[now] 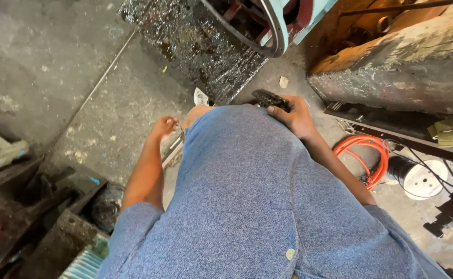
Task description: Handling and untangling a heavy metal chain hoist while moving through a workshop filled with electric motors.
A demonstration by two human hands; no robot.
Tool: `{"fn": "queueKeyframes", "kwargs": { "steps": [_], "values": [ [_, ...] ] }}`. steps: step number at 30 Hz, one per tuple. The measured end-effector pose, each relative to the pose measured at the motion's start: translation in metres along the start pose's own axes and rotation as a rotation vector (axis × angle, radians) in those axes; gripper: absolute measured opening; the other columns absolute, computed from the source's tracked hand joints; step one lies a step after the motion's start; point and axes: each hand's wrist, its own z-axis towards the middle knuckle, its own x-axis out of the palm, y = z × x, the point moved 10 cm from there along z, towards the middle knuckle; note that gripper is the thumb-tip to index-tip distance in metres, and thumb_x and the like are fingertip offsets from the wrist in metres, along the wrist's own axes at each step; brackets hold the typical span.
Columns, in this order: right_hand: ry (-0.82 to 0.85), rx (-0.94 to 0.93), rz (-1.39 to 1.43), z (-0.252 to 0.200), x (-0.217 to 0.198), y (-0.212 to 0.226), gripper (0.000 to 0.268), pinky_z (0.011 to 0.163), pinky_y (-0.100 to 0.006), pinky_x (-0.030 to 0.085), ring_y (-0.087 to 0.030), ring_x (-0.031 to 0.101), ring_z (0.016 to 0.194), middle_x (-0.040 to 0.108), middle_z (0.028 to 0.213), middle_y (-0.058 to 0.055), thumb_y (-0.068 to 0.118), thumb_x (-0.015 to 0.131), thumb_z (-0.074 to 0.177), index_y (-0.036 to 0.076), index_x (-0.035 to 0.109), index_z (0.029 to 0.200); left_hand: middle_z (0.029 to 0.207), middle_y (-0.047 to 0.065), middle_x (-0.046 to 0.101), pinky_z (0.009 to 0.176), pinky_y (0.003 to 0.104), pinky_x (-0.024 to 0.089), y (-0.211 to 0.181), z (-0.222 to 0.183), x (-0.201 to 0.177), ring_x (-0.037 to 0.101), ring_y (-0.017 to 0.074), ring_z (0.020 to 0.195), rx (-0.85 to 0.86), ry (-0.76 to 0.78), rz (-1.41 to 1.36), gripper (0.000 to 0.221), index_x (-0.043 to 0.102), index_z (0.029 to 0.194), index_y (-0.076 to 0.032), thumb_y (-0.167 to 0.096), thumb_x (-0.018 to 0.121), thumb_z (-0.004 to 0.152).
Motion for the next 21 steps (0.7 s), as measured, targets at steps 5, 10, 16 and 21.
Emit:
{"fn": "queueKeyframes", "kwargs": {
  "steps": [5, 10, 16, 21],
  "values": [
    [-0.025, 0.029, -0.002, 0.001, 0.016, 0.017, 0.019, 0.059, -0.025, 0.039, -0.013, 0.051, 0.063, 0.058, 0.065, -0.002, 0.024, 0.076, 0.088, 0.008, 0.070, 0.080, 0.108, 0.026, 0.070, 0.088, 0.046, 0.054, 0.031, 0.019, -0.004, 0.071, 0.0364, 0.094, -0.015, 0.009, -0.087, 0.043, 0.066, 0.119, 0.000, -0.038, 0.058, 0.102],
    [-0.055, 0.077, -0.047, 0.004, 0.021, 0.016, 0.023, 0.058, -0.028, 0.038, -0.014, 0.049, 0.060, 0.056, 0.063, -0.002, 0.029, 0.076, 0.087, 0.011, 0.068, 0.076, 0.115, 0.035, 0.065, 0.091, 0.052, 0.053, 0.019, 0.013, -0.019, 0.066, 0.0477, 0.104, -0.012, 0.034, -0.186, 0.046, 0.062, 0.121, 0.008, -0.034, 0.058, 0.104],
    [-0.076, 0.060, -0.029, 0.005, 0.024, 0.003, 0.024, 0.060, -0.028, 0.037, -0.016, 0.048, 0.065, 0.053, 0.065, -0.002, 0.027, 0.076, 0.087, 0.009, 0.065, 0.076, 0.116, 0.025, 0.069, 0.083, 0.053, 0.054, 0.020, 0.024, -0.025, 0.067, 0.0408, 0.106, -0.039, 0.078, -0.068, 0.050, 0.060, 0.125, 0.002, -0.043, 0.053, 0.105],
    [-0.055, 0.063, -0.017, 0.005, 0.030, 0.014, 0.023, 0.059, -0.025, 0.036, -0.012, 0.048, 0.062, 0.053, 0.064, 0.002, 0.028, 0.076, 0.088, 0.012, 0.066, 0.075, 0.113, 0.022, 0.071, 0.075, 0.049, 0.056, 0.020, 0.034, -0.026, 0.070, 0.0387, 0.103, -0.018, 0.060, -0.036, 0.047, 0.063, 0.124, -0.002, -0.044, 0.056, 0.104]
  ]
}}
